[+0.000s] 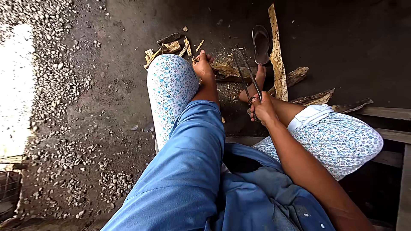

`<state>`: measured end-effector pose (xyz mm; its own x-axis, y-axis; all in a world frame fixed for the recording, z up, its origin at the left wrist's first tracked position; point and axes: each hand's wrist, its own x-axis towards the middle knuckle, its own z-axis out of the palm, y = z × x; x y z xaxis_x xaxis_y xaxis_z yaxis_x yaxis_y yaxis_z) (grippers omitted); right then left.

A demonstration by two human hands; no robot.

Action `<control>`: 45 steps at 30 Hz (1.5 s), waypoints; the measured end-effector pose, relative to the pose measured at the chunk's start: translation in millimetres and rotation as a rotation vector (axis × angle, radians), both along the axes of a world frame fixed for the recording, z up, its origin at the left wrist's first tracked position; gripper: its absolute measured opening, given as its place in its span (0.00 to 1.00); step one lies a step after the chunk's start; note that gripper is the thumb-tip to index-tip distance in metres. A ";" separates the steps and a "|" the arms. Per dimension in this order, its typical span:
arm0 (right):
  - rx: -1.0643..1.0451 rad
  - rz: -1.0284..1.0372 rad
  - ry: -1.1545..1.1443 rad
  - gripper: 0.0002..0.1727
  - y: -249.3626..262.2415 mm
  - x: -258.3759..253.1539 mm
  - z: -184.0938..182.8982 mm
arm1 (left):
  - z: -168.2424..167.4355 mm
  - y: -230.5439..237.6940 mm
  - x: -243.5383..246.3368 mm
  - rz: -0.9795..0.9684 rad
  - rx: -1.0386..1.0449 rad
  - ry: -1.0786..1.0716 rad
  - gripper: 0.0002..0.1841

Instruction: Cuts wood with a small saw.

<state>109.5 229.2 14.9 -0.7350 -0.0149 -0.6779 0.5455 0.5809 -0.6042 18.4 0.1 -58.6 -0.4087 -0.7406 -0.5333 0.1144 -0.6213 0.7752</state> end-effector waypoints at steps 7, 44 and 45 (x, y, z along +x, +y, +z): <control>-0.021 -0.034 -0.017 0.14 -3.7 5.4 9.0 | -0.4 -5.9 1.5 -0.061 0.014 0.052 0.12; 0.097 0.071 0.022 0.17 12.2 25.2 43.1 | -5.7 -13.3 -33.0 -0.025 -0.004 -0.165 0.08; 0.109 0.088 0.024 0.17 15.8 28.7 45.4 | -5.2 -13.8 -33.0 -0.028 -0.002 -0.160 0.08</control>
